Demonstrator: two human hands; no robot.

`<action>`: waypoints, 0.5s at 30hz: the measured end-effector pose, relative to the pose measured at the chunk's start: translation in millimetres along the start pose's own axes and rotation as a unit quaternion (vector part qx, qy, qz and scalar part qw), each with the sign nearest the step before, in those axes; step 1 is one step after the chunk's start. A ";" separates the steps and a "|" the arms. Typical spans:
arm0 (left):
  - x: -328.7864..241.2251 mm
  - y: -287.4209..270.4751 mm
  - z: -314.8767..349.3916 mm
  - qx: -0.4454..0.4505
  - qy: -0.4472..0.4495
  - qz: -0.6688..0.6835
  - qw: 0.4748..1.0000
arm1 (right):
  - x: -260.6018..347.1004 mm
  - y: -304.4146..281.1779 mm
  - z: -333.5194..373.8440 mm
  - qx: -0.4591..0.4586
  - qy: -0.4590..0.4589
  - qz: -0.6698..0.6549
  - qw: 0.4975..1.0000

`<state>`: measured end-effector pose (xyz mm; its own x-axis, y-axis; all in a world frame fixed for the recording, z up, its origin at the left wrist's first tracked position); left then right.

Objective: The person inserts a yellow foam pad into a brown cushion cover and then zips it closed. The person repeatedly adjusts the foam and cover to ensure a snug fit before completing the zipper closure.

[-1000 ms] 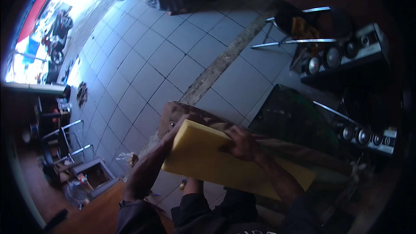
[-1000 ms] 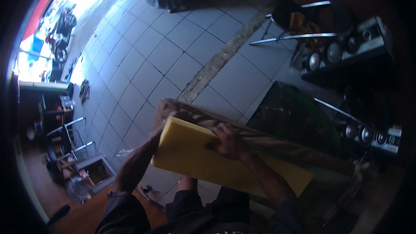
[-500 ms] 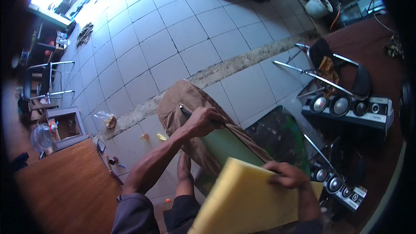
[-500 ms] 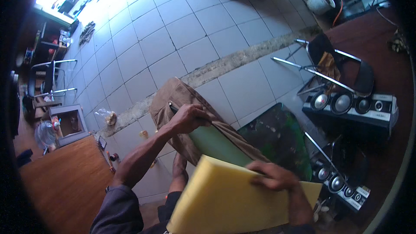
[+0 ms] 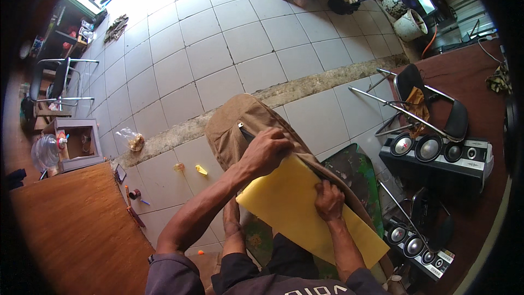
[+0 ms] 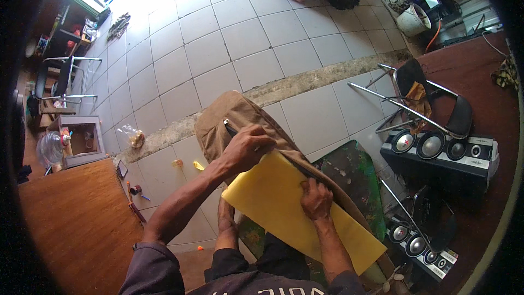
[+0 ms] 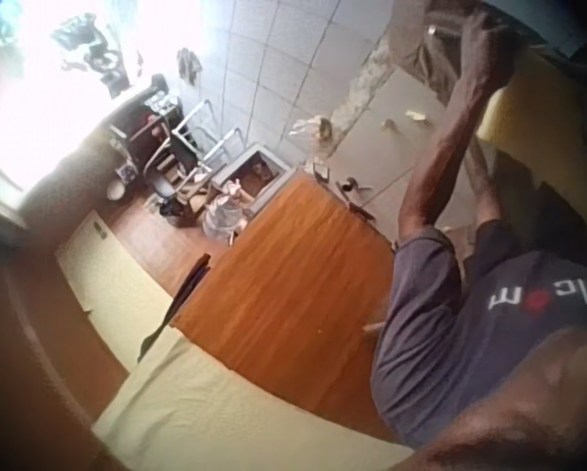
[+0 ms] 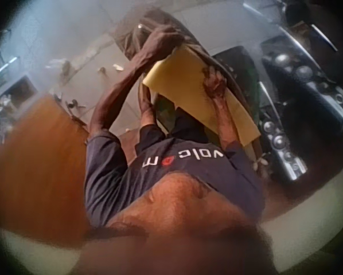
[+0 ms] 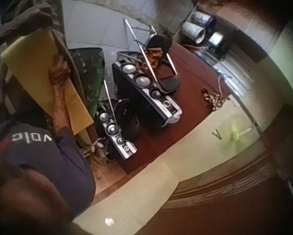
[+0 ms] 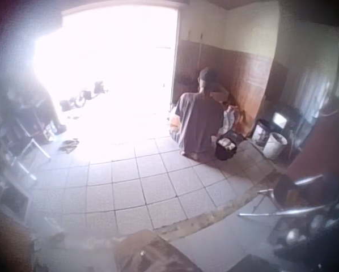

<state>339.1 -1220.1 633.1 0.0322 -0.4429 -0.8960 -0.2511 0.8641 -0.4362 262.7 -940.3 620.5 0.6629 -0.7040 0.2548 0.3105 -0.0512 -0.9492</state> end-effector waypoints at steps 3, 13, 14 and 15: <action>9.8 -12.3 28.8 -0.089 -0.032 -0.066 0.993 | -18.1 -9.9 -7.7 -0.047 0.006 -0.168 0.985; 5.5 -13.1 97.3 0.216 0.096 -0.167 0.957 | -33.7 -42.2 -32.9 -0.014 0.031 -0.221 0.975; 2.0 -14.9 105.9 0.222 0.085 -0.144 0.961 | -32.9 -39.7 -34.3 -0.020 0.045 -0.205 0.977; -0.1 -17.3 112.5 0.210 0.083 -0.155 0.962 | -31.9 -36.8 -35.3 -0.026 0.058 -0.186 0.980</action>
<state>452.3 -1208.1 631.3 -0.1207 -0.6974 -0.7064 0.1604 0.6885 -0.7072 206.1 -941.0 640.8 0.4269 -0.7060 0.5651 0.4793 -0.3533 -0.8034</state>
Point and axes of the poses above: each hand's wrist, its own z-axis away from the middle knuckle, its own y-axis out of the palm, x = y × z, the point moved 4 cm from there along -z, towards the middle knuckle, and after that the axes turned 7 degrees about z, right-handed, at the moved point
